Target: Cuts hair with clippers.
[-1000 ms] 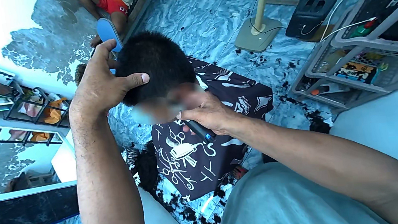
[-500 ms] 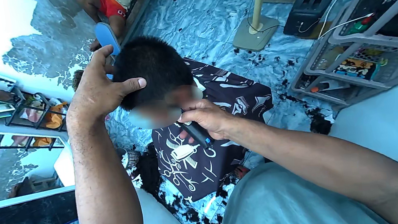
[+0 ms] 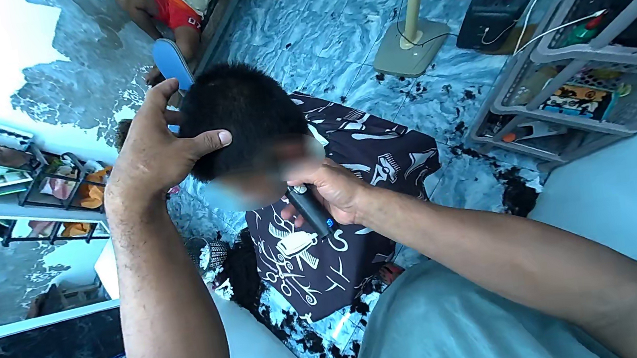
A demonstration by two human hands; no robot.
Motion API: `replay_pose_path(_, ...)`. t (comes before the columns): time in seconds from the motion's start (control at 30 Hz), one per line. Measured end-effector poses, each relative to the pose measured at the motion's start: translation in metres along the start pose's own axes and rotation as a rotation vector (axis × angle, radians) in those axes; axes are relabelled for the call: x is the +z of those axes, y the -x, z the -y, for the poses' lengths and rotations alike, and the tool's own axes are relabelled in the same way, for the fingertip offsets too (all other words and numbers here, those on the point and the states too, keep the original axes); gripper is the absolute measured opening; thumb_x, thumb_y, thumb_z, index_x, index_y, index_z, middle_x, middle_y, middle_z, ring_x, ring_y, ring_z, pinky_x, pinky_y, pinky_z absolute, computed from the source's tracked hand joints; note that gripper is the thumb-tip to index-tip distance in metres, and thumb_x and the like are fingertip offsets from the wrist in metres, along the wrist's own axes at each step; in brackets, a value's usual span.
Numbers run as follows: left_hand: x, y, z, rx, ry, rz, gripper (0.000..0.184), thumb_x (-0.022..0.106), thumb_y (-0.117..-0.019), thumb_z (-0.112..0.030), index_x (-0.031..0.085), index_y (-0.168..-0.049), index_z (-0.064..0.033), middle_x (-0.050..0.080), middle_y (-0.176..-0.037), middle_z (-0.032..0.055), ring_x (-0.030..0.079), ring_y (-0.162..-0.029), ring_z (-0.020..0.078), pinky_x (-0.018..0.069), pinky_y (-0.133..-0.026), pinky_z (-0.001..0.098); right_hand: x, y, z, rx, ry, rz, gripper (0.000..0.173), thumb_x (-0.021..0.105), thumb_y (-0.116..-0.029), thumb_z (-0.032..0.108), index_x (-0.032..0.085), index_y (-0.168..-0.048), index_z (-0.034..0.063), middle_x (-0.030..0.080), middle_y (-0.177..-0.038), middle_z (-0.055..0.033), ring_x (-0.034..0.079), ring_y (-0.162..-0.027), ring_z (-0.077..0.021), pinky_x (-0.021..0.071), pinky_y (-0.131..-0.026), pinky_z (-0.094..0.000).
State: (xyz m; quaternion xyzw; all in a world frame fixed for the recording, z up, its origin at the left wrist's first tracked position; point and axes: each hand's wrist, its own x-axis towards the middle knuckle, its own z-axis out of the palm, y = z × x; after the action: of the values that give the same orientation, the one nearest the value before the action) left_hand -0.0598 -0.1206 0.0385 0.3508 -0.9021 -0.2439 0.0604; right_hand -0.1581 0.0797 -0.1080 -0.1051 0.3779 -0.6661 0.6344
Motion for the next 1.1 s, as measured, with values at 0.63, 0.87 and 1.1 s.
replay_pose_path(0.63, 0.0003, 0.0014, -0.0012, -0.008, 0.002, -0.002, 0.099, 0.091, -0.0773, -0.029, 0.033, -0.157, -0.0235, 0.061, -0.131, 0.0162, 0.07, -0.093, 0.0229, 0.0606, -0.081, 0.0418, 0.0033, 0.0014, -0.0018, -0.044, 0.188, -0.064, 0.026, 0.067, -0.0976, 0.016, 0.06, -0.12, 0.0028, 0.069, -0.088, -0.0194, 0.07, -0.061, -0.0284, 0.0616, -0.052, -0.0392)
replay_pose_path(0.87, -0.0001, 0.0023, -0.0011, -0.002, -0.009, -0.006, 0.098, 0.09, -0.0782, -0.03, 0.033, -0.157, -0.0229, 0.061, -0.131, 0.0169, 0.07, -0.094, 0.0237, 0.0602, -0.082, 0.043, 0.0042, 0.002, 0.0015, -0.069, 0.181, -0.047, 0.027, 0.067, -0.0978, 0.017, 0.061, -0.12, 0.0025, 0.069, -0.088, -0.0193, 0.07, -0.06, -0.0281, 0.0618, -0.052, -0.0395)
replay_pose_path(1.1, 0.0001, 0.0011, 0.0004, 0.005, -0.003, -0.005, 0.098, 0.09, -0.078, -0.029, 0.033, -0.157, -0.0224, 0.062, -0.131, 0.0165, 0.071, -0.093, 0.0227, 0.0608, -0.081, 0.0417, 0.0011, 0.003, 0.0015, 0.002, 0.19, -0.048, 0.028, 0.068, -0.0975, 0.016, 0.06, -0.121, 0.0021, 0.069, -0.091, -0.0193, 0.071, -0.065, -0.0284, 0.0627, -0.055, -0.0397)
